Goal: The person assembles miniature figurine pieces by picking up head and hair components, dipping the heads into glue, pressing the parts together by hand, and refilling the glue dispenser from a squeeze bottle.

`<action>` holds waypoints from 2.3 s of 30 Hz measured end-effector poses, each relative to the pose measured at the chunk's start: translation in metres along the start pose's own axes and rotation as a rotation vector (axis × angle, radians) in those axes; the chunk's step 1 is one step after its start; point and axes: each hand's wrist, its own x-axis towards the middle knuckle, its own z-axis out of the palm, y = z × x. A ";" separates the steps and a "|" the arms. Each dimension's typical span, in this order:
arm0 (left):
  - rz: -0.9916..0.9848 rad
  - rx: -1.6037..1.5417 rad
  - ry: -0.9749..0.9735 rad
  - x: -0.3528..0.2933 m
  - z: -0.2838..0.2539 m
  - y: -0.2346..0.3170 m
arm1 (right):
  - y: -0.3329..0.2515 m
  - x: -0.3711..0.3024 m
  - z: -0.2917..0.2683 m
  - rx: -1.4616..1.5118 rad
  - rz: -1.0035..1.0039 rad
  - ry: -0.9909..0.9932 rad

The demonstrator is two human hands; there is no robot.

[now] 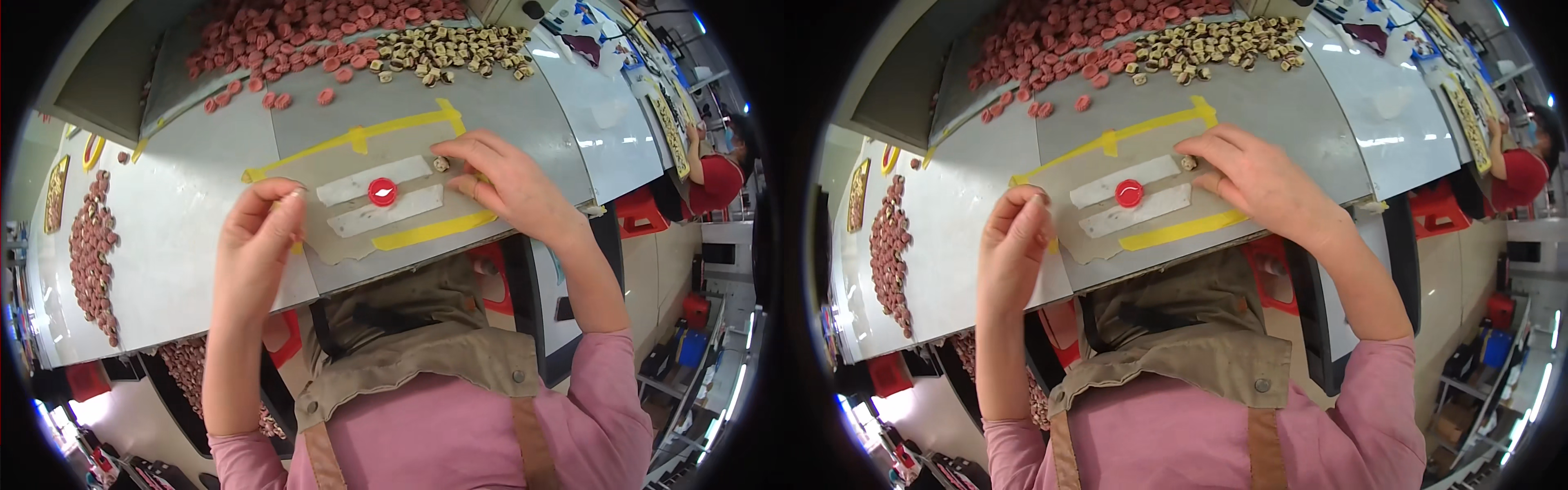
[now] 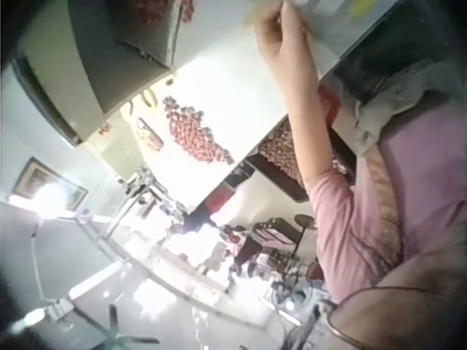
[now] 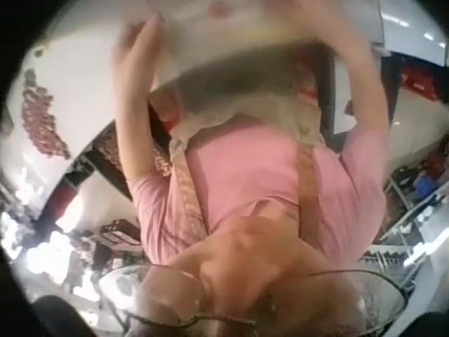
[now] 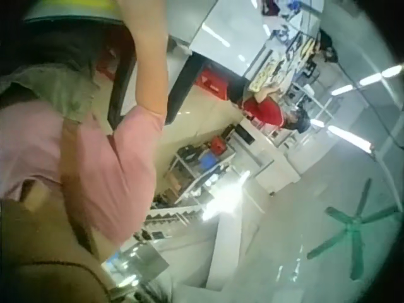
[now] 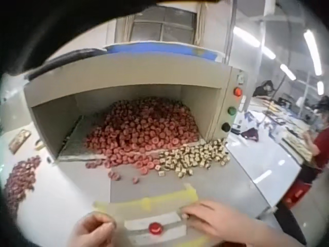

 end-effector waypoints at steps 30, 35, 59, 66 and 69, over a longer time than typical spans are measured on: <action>-0.013 -0.434 -0.171 -0.023 0.004 -0.031 | -0.053 0.036 0.056 -0.163 -0.235 0.002; 0.000 -0.478 -0.103 -0.025 0.009 -0.030 | -0.052 0.027 0.057 0.160 -0.056 0.001; 0.119 -0.094 0.013 -0.023 0.045 -0.039 | -0.055 0.001 0.073 0.452 -0.244 0.418; 0.091 -0.062 -0.015 -0.029 0.048 -0.036 | -0.045 -0.001 0.078 0.532 -0.295 0.282; 0.164 -0.004 0.056 -0.029 0.064 -0.037 | -0.038 0.005 0.086 0.469 -0.246 0.314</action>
